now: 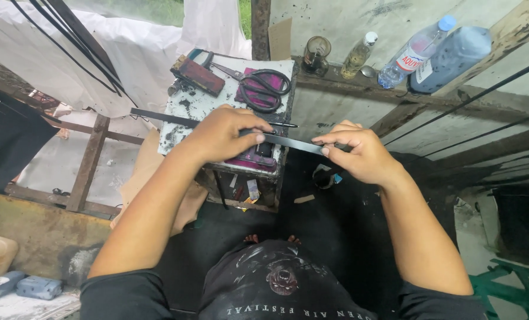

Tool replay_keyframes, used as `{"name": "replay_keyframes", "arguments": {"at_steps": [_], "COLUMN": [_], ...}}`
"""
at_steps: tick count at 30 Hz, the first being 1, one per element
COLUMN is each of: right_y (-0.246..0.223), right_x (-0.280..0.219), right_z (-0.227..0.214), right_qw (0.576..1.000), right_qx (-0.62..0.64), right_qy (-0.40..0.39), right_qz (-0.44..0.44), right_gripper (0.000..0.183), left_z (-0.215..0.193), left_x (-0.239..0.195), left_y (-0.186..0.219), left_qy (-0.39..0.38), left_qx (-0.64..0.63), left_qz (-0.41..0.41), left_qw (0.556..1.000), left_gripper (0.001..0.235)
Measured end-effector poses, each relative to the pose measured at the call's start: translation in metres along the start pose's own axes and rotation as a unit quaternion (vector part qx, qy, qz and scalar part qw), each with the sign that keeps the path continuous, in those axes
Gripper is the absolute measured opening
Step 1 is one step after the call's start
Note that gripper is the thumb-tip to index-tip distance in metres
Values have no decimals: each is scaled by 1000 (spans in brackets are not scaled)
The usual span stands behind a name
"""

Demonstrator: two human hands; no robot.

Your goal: Applying edge paint to leather straps using a manual applicator and hanging them on a line to dry.

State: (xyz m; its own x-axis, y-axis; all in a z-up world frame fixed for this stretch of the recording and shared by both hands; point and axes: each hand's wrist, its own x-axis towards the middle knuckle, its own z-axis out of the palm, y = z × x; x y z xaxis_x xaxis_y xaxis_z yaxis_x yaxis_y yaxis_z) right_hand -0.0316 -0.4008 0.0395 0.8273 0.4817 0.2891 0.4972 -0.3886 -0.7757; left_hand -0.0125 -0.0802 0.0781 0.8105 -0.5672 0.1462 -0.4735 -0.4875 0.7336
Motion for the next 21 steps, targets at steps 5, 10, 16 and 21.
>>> {"name": "replay_keyframes", "arguments": {"at_steps": [5, 10, 16, 21], "right_y": [5, 20, 30, 36], "right_x": [0, 7, 16, 24], "right_z": [15, 45, 72, 82], "right_qw": [983, 945, 884, 878], "right_qx": [-167, -286, -382, -387], "right_qy": [34, 74, 121, 133], "right_qz": [-67, -140, -242, -249], "right_gripper": [19, 20, 22, 22], "left_z": [-33, -45, -39, -39], "left_x": [-34, -57, -66, -71], "left_y": [-49, -70, -103, -114], "left_qy": [60, 122, 168, 173], "left_qx": [39, 150, 321, 337], "left_qz": [-39, -25, 12, 12], "left_qw": [997, 981, 932, 926], "left_gripper": [14, 12, 9, 10]}}
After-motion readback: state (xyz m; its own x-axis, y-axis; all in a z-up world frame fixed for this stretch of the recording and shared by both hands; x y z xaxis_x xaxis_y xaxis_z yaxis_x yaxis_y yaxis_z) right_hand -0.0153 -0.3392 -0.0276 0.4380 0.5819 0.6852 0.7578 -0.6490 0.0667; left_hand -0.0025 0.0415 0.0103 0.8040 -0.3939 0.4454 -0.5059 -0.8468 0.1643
